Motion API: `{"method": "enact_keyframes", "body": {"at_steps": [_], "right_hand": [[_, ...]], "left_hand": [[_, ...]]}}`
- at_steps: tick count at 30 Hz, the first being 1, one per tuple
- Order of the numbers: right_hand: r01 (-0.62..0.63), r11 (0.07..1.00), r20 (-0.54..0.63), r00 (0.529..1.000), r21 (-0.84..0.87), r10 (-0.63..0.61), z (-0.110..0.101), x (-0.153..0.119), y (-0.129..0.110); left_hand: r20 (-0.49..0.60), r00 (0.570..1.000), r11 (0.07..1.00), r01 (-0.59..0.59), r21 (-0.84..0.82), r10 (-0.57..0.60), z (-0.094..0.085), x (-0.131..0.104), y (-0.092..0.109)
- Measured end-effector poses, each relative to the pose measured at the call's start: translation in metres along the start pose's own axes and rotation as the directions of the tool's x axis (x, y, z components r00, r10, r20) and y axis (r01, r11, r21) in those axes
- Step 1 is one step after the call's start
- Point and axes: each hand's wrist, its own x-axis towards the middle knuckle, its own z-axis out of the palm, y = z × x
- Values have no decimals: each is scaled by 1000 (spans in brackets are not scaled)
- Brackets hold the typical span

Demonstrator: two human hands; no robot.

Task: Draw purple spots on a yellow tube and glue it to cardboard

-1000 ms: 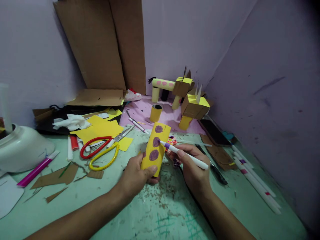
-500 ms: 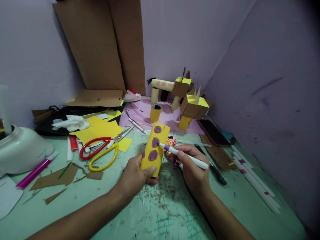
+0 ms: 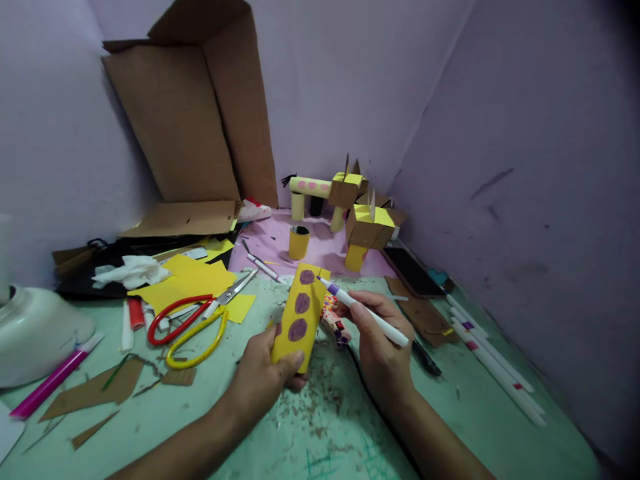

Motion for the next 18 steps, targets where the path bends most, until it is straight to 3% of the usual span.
{"method": "enact_keyframes", "body": {"at_steps": [13, 18], "right_hand": [[57, 984, 11, 998, -170, -56, 8, 2, -12], [41, 981, 78, 997, -189, -27, 4, 2, -8]], "left_hand": [[-7, 1000, 1000, -26, 17, 26, 1, 1, 0], [-2, 1000, 1000, -24, -18, 24, -1, 3, -4]]}}
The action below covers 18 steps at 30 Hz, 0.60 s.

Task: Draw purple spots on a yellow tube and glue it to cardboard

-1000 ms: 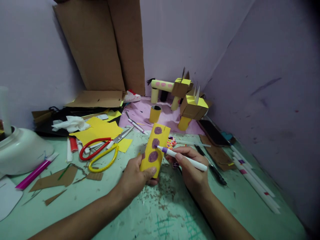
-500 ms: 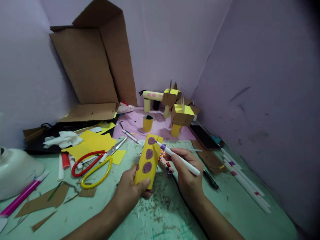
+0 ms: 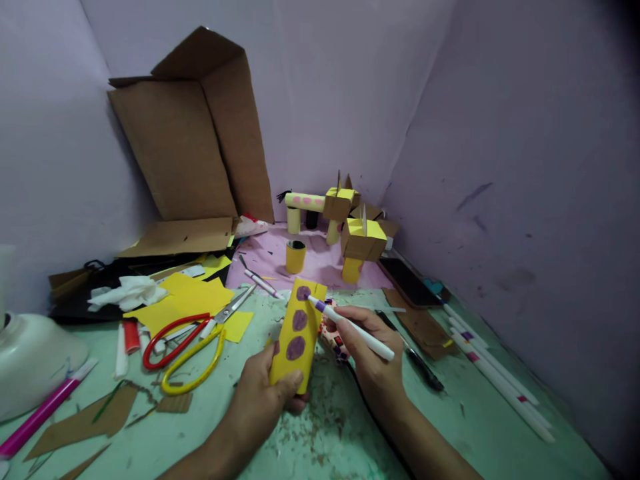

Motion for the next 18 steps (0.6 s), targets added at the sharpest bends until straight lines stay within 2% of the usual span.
{"method": "enact_keyframes", "body": {"at_steps": [6, 12, 18], "right_hand": [[15, 1000, -41, 999, 27, -14, 1, 1, -1], [10, 1000, 39, 999, 7, -10, 0, -1, 2], [23, 1000, 9, 1000, 5, -23, 1, 0, 2]], "left_hand": [[7, 1000, 1000, -28, -8, 28, -5, 7, -19], [1, 999, 999, -43, -20, 43, -5, 8, -20], [2, 1000, 1000, -29, -5, 29, -5, 7, -22]]}}
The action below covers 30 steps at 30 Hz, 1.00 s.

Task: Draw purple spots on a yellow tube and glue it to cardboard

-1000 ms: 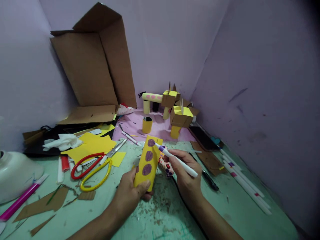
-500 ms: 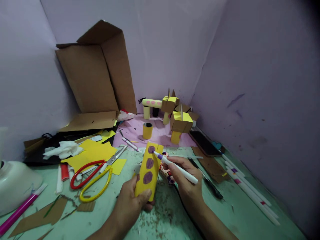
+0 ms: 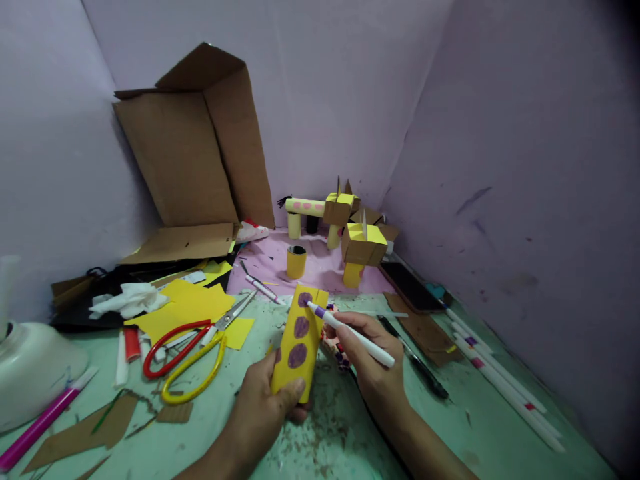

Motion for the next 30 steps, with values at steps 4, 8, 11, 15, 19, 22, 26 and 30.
{"method": "enact_keyframes", "body": {"at_steps": [4, 8, 11, 15, 19, 22, 26, 30], "right_hand": [[-11, 1000, -7, 1000, 12, 12, 0, 0, 0], [-21, 999, -4, 1000, 33, 21, 1, 1, 0], [-27, 999, 2, 1000, 36, 27, 1, 0, 1], [-14, 1000, -1, 1000, 22, 14, 0, -2, 2], [-6, 1000, 19, 1000, -9, 6, -2, -2, 3], [28, 1000, 11, 1000, -5, -28, -2, 0, 6], [35, 999, 6, 999, -5, -35, -1, 1, 7], [12, 1000, 17, 1000, -6, -12, 0, -1, 6]], "left_hand": [[-1, 1000, 1000, 6, 2, -6, 0, 0, 0], [-4, 1000, 1000, -2, 2, 2, 1, 0, 2], [-1, 1000, 1000, -10, -3, 10, 1, 1, 2], [-6, 1000, 1000, -11, 7, 11, 1, 1, 1], [2, 1000, 1000, -18, 4, 18, 1, 0, 2], [6, 998, 998, -57, 4, 57, 2, -1, 3], [35, 997, 997, -72, 15, 71, 1, -1, 4], [14, 996, 996, -83, 27, 82, 1, 0, 2]]}}
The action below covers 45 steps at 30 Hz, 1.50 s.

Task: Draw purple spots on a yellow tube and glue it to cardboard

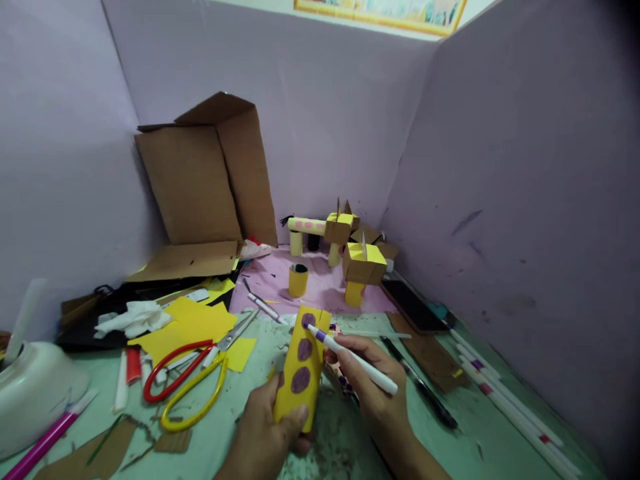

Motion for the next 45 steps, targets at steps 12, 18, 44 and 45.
{"method": "enact_keyframes", "body": {"at_steps": [12, 18, 44, 45], "right_hand": [[-23, 999, -35, 999, 49, 25, 2, -2, -5], [-30, 997, -68, 997, 72, 35, 4, 0, -9], [-22, 1000, -63, 998, 5, 23, 5, 1, -13], [-24, 1000, -60, 998, 6, 24, 4, 0, -12]], "left_hand": [[-24, 996, 995, 91, 30, -90, 4, -6, 22], [-41, 994, 994, 103, 25, -102, 6, -7, 27], [-56, 992, 992, 118, 39, -116, 7, -8, 30], [-58, 991, 992, 121, 33, -119, 7, -8, 29]]}}
